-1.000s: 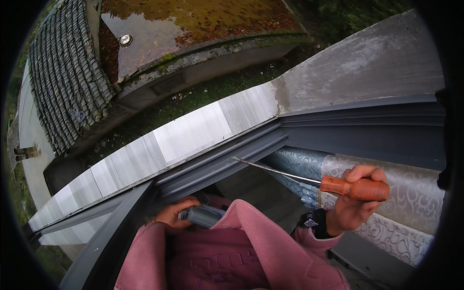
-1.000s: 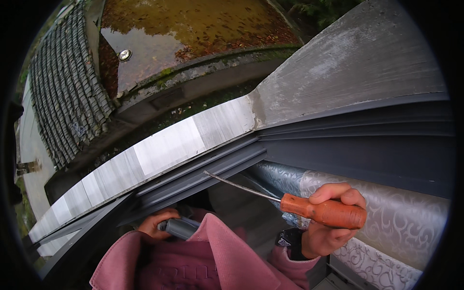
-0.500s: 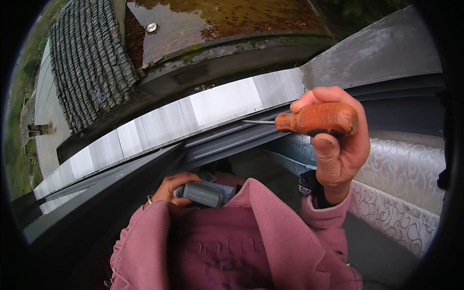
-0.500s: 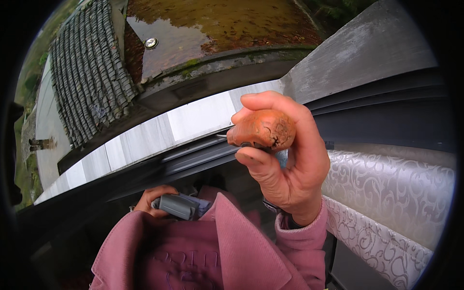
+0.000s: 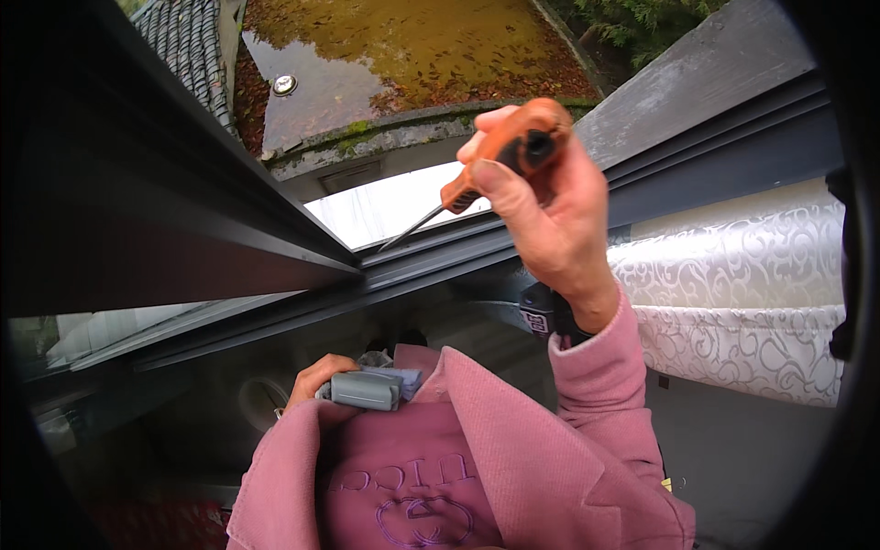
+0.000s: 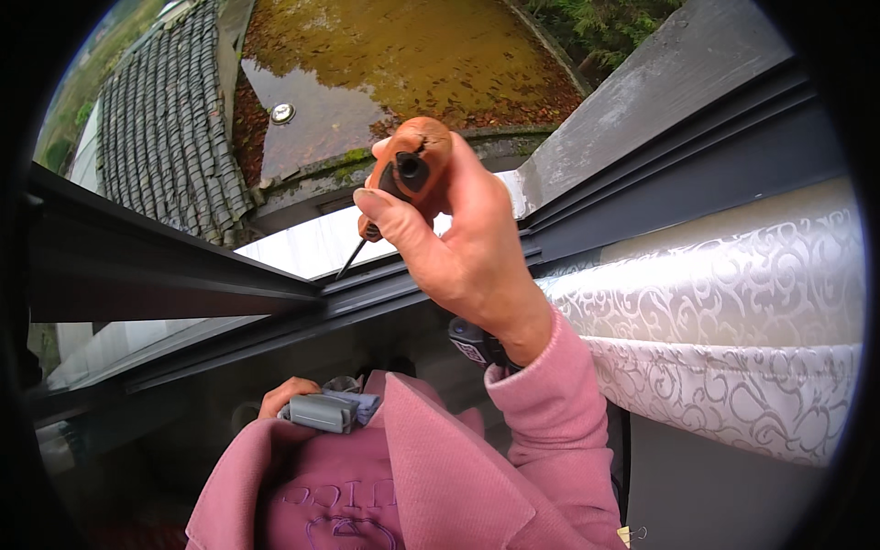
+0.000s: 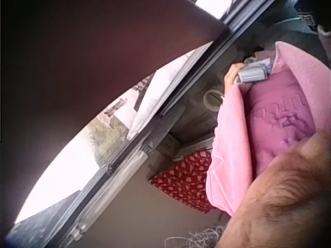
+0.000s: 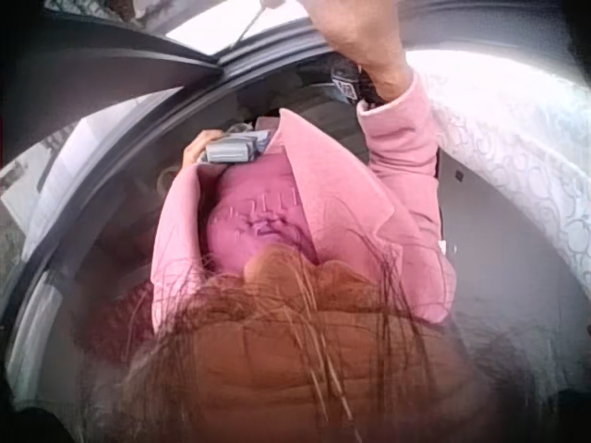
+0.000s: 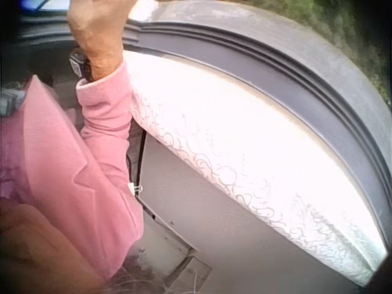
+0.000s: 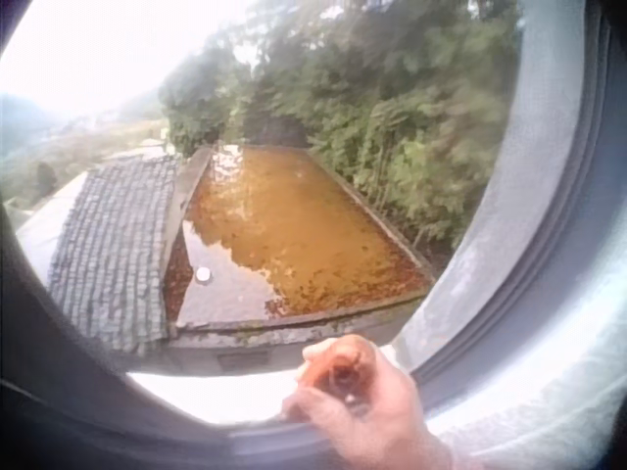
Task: The person cleans a window frame and glass using a cloth, a screwdriver, and a brush. They wipe the frame, scrape debris from the track, and scrub the glass, then wipe it dry. A small wooden stool is moved to reach the window.
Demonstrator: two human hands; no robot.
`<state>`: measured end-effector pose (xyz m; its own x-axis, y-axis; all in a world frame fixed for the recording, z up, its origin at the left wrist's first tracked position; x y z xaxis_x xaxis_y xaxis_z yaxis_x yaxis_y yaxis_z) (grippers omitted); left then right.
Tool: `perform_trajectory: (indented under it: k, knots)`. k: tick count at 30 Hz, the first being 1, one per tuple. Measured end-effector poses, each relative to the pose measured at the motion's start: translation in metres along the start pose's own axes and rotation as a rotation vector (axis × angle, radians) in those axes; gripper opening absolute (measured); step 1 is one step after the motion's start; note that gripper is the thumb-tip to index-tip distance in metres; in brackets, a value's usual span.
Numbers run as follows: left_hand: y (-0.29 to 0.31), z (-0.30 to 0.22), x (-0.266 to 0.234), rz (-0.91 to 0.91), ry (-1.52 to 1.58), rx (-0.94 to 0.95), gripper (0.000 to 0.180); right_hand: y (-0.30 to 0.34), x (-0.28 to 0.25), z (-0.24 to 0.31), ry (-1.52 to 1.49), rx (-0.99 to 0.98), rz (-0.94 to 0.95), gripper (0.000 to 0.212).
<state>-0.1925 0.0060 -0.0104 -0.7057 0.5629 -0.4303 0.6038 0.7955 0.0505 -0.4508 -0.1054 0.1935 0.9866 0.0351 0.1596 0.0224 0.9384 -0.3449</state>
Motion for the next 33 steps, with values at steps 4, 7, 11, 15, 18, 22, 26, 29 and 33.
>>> perform_trajectory:
  k: [4,7,11,15,18,22,26,29,33]
  knots:
    - [0.015,0.013,-0.005,-0.044,0.028,-0.049,0.051,-0.006,-0.006,-0.033,-0.02,0.097,-0.067,0.029]
    - [0.019,0.016,-0.007,-0.043,0.04,-0.063,0.051,-0.007,-0.023,-0.037,-0.033,0.081,-0.14,0.022]
    - [0.013,0.014,-0.006,-0.038,0.027,-0.035,0.052,-0.011,-0.058,-0.015,0.291,0.029,-0.265,0.03]
    - [0.002,0.013,-0.003,-0.012,0.032,0.05,0.054,-0.012,-0.089,0.043,0.937,-0.077,-0.432,0.025]
    - [-0.001,0.019,-0.001,-0.004,0.068,0.045,0.057,-0.008,-0.099,0.064,0.492,-0.105,-0.427,0.027]
    - [-0.006,0.024,0.002,0.017,0.104,0.043,0.057,-0.01,-0.077,0.057,0.419,-0.153,-0.356,0.027]
    - [-0.011,0.026,0.004,0.043,0.095,0.054,0.058,-0.007,-0.065,-0.004,0.234,0.059,-0.339,0.028]
    - [-0.01,0.026,0.004,0.035,0.106,0.056,0.057,-0.002,-0.073,-0.024,0.274,0.111,-0.4,0.028]
    - [-0.007,0.03,0.004,0.034,0.103,0.026,0.058,0.009,-0.099,-0.015,0.287,0.138,-0.496,0.026]
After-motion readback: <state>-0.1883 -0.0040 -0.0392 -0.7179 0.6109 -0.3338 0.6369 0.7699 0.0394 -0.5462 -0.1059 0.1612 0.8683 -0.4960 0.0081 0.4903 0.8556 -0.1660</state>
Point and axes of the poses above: each hand's wrist, its own y-axis away from the middle knuckle, its own x-axis out of the palm, z = x × y, the point moved 10 cm from there along -y, towards the middle knuckle, and after that the axes turned 14 degrees about -y, right-handed, at the moved point
